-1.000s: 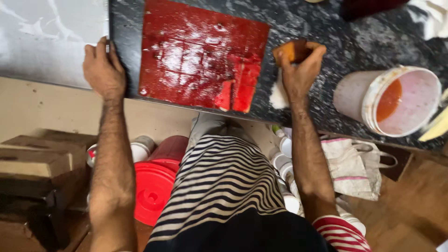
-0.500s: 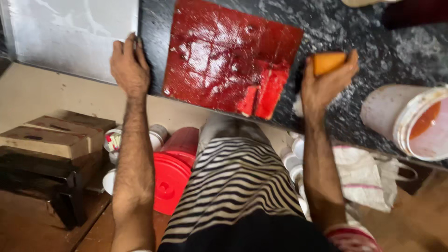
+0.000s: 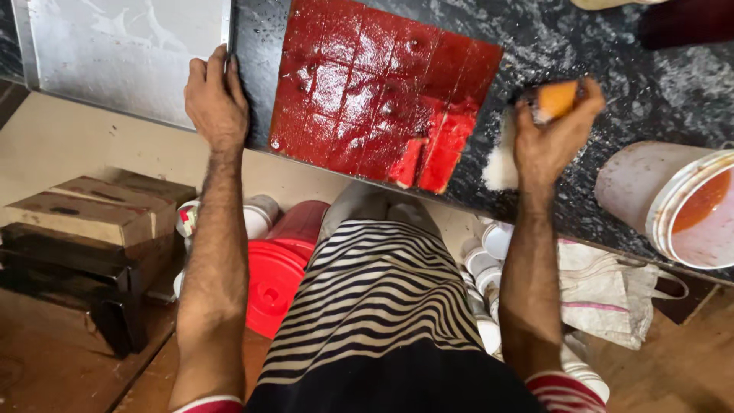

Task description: The person coats red square-shaped sweets with a liquid using a sponge, touches some to a pile of white powder, and places them onto a metal tray.

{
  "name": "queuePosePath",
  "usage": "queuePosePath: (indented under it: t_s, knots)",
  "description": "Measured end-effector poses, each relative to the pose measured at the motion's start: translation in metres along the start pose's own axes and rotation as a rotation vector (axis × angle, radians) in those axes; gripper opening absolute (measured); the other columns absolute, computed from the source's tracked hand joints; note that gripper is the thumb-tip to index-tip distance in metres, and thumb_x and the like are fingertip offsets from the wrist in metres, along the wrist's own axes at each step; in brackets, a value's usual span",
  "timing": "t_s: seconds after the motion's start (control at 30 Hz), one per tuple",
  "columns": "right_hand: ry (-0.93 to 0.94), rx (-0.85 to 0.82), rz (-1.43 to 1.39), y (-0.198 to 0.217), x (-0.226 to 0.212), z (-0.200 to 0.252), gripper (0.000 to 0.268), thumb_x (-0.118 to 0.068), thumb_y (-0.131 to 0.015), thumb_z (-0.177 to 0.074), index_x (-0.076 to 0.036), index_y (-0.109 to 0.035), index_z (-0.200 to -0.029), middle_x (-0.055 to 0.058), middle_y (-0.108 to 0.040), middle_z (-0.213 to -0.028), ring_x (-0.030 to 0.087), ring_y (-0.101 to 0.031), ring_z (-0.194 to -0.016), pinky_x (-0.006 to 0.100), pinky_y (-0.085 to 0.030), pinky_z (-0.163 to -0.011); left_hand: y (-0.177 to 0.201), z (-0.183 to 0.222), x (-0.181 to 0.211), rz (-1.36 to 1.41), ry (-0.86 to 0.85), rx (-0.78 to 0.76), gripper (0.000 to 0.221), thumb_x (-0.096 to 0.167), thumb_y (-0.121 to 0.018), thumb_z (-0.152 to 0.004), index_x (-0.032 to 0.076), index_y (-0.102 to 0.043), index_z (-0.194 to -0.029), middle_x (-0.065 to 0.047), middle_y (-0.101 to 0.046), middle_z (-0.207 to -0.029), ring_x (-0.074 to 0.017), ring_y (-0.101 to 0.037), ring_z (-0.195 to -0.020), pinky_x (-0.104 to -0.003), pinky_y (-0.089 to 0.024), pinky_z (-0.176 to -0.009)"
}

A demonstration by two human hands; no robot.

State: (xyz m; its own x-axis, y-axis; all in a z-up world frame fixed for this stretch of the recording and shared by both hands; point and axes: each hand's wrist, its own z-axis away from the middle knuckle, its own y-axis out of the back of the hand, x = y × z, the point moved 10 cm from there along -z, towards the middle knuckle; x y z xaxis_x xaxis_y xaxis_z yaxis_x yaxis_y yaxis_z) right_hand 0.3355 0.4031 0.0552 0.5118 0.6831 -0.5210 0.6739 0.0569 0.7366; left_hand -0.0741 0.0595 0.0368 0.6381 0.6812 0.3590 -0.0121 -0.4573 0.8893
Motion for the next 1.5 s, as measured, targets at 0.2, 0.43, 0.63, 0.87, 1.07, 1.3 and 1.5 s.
queuePosePath:
  t_s: [0.2, 0.43, 0.63, 0.87, 1.07, 1.3, 1.5]
  knots:
    - [-0.356, -0.243, 0.306, -0.001, 0.056, 0.021, 0.052, -0.031, -0.088, -0.092, -0.006, -0.055, -0.124, 0.022, -0.055, -0.12, 0.034, -0.053, -0.115, 0.049, -0.043, -0.102, 0.001, -0.001, 0.001, 0.016, 0.022, -0.013, 0.02, 0.016, -0.067, -0.109, 0.008, -0.071, -0.127, -0.016, -0.06, -0.097, -0.0355, -0.062, -0.081, -0.048, -0.049, -0.07]
    - [-0.238, -0.005, 0.036, 0.005, -0.006, -0.006, 0.079, -0.028, -0.091, -0.084, 0.011, -0.048, -0.137, 0.026, -0.055, -0.125, 0.032, -0.054, -0.117, 0.047, -0.044, -0.104, 0.001, -0.004, -0.002, 0.058, 0.031, -0.049, 0.023, 0.015, -0.066, -0.11, 0.007, -0.071, -0.131, -0.016, -0.059, -0.098, -0.0354, -0.061, -0.083, -0.049, -0.048, -0.072]
    - [-0.861, -0.28, 0.014, 0.01, 0.059, 0.029, 0.056, -0.037, -0.061, -0.104, 0.002, -0.072, -0.142, 0.03, -0.072, -0.118, 0.037, -0.056, -0.085, 0.049, -0.041, -0.078, -0.007, -0.005, -0.02, 0.046, 0.043, -0.074, 0.022, 0.017, -0.065, -0.108, 0.009, -0.071, -0.128, -0.017, -0.062, -0.1, -0.0357, -0.062, -0.085, -0.049, -0.047, -0.072]
    - [-0.571, 0.074, -0.096, -0.012, 0.008, -0.016, 0.063, -0.017, -0.076, -0.102, 0.011, -0.046, -0.15, 0.027, -0.056, -0.148, 0.038, -0.059, -0.136, 0.045, -0.05, -0.118, -0.035, -0.007, -0.052, 0.178, -0.08, -0.373, 0.028, 0.023, -0.059, -0.097, 0.009, -0.069, -0.119, -0.017, -0.066, -0.083, -0.0352, -0.068, -0.068, -0.047, -0.055, -0.057]
    - [-0.512, -0.506, -0.346, -0.22, -0.236, -0.105, 0.07, -0.001, -0.082, -0.094, 0.002, -0.036, -0.147, 0.02, -0.058, -0.13, 0.03, -0.065, -0.119, 0.039, -0.058, -0.097, 0.008, -0.03, -0.051, 0.371, -0.122, -0.299, 0.035, 0.023, -0.065, -0.1, 0.008, -0.066, -0.131, -0.009, -0.06, -0.09, -0.0268, -0.064, -0.071, -0.04, -0.054, -0.065]
    - [-0.472, -0.814, 0.075, -0.352, -0.365, -0.139, 0.094, -0.05, -0.088, -0.086, 0.01, -0.031, -0.131, 0.03, -0.053, -0.119, 0.036, -0.065, -0.098, 0.04, -0.059, -0.073, 0.017, -0.048, -0.057, 0.333, -0.174, -0.374, 0.038, 0.025, -0.068, -0.097, 0.008, -0.066, -0.131, -0.009, -0.059, -0.09, -0.0232, -0.061, -0.065, -0.037, -0.053, -0.059]
    - [0.049, -0.39, 0.344, -0.342, -0.427, -0.118, 0.101, -0.04, -0.097, -0.073, 0.006, -0.038, -0.142, 0.027, -0.045, -0.123, 0.042, -0.056, -0.109, 0.048, -0.055, -0.086, 0.022, -0.052, -0.059, 0.326, -0.214, -0.301, 0.036, 0.022, -0.066, -0.1, 0.004, -0.065, -0.132, -0.008, -0.055, -0.087, -0.0229, -0.062, -0.069, -0.035, -0.054, -0.062]
